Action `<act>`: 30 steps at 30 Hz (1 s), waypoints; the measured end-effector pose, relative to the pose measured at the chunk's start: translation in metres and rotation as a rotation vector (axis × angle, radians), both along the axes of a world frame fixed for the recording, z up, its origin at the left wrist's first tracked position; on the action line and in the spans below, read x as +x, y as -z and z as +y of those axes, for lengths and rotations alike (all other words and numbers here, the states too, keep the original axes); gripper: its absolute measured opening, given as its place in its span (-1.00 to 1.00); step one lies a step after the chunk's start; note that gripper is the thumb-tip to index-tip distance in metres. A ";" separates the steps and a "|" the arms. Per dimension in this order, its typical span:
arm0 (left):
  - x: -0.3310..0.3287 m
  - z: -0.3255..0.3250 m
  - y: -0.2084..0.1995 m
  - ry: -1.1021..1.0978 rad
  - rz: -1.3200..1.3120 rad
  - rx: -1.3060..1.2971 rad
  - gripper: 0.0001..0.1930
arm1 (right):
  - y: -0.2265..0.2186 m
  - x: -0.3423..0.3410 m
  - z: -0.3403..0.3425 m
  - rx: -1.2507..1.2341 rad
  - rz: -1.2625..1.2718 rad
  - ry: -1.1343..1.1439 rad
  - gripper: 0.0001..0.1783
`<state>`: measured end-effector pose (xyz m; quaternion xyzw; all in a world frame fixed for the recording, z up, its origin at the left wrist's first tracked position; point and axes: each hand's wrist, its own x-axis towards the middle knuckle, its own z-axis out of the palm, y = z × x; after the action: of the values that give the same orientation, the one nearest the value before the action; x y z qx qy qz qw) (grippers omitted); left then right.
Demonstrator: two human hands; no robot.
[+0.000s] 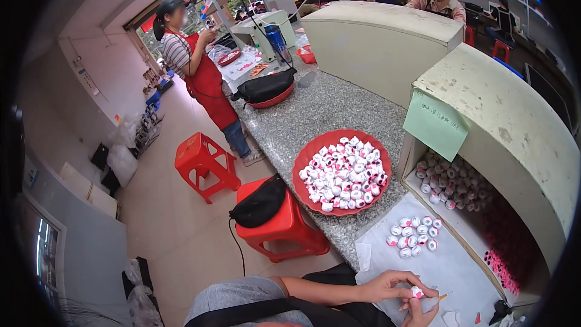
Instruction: Assembling small toy components using a glue bottle at a factory workstation.
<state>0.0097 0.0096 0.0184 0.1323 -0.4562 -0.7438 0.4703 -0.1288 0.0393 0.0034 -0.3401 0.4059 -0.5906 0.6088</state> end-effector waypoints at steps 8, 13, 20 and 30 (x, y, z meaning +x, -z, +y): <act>-0.004 0.002 0.004 -0.031 -0.008 -0.015 -0.69 | -0.003 0.000 0.000 0.038 0.016 -0.003 -0.69; -0.003 0.003 0.003 -0.013 0.045 0.015 -0.70 | -0.009 0.004 0.002 0.033 0.014 -0.005 -0.69; -0.003 0.005 0.003 0.006 0.001 0.043 -0.73 | -0.015 0.004 0.007 0.032 -0.015 0.044 -0.75; -0.009 -0.001 0.022 -0.049 -0.218 0.057 -0.79 | -0.008 0.000 0.002 0.091 -0.036 0.087 -0.82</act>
<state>0.0009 0.0085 -0.0034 0.2369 -0.4798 -0.7260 0.4319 -0.1286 0.0412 0.0112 -0.2834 0.4357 -0.6034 0.6047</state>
